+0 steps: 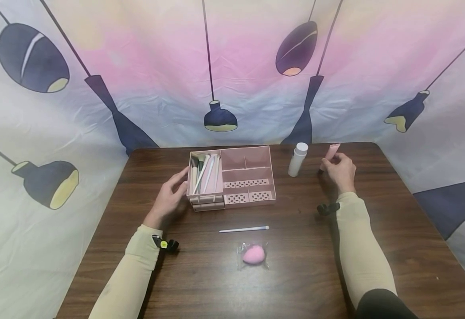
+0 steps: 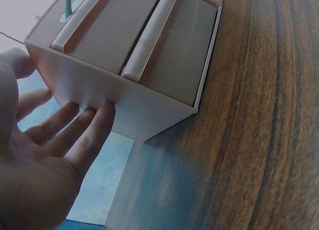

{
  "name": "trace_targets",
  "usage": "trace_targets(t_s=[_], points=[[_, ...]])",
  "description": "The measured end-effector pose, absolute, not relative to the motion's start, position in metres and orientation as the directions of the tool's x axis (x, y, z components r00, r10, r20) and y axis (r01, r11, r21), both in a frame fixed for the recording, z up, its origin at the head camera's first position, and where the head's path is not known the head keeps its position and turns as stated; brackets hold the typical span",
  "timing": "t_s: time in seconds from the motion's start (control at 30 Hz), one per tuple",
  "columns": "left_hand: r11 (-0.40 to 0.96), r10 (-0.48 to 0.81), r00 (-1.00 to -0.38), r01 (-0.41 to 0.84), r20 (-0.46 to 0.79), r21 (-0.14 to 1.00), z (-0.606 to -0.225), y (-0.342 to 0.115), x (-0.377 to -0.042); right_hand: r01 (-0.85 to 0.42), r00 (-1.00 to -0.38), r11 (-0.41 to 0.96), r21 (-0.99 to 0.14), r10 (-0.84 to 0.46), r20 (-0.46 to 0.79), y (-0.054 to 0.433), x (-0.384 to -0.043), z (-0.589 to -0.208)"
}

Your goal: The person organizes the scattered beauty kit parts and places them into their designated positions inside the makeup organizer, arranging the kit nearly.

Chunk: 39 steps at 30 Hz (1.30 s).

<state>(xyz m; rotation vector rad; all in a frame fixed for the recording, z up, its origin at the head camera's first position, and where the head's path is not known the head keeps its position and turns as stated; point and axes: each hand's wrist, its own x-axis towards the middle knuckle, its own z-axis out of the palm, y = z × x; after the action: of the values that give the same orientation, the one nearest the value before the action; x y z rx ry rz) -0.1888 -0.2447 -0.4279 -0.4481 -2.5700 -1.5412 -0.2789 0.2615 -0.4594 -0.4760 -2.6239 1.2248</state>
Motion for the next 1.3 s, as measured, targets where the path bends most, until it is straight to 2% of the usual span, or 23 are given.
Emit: trace_targets(t_s=[0.67, 0.87, 1.07, 1.3], points=[[0.457, 0.192, -0.943, 0.331, 0.271, 0.826, -0.429, -0.245, -0.191, 0.192, -0.923, 0.614, -0.765, 0.377, 0.072, 0.262, -0.275, -0.439], [0.461, 0.196, -0.951, 0.305, 0.239, 0.833, -0.429, -0.246, -0.19, 0.142, -0.925, 0.65, -0.746, 0.355, 0.134, 0.26, -0.271, -0.427], [0.449, 0.198, -0.951, 0.303, 0.237, 0.841, -0.43, -0.247, -0.19, 0.07, -0.914, 0.69, -0.72, 0.334, 0.232, 0.257, -0.269, -0.418], [0.435, 0.199, -0.948, 0.314, 0.25, 0.844, -0.431, -0.246, -0.191, 0.017, -0.904, 0.704, -0.71, 0.314, 0.29, 0.251, -0.264, -0.405]])
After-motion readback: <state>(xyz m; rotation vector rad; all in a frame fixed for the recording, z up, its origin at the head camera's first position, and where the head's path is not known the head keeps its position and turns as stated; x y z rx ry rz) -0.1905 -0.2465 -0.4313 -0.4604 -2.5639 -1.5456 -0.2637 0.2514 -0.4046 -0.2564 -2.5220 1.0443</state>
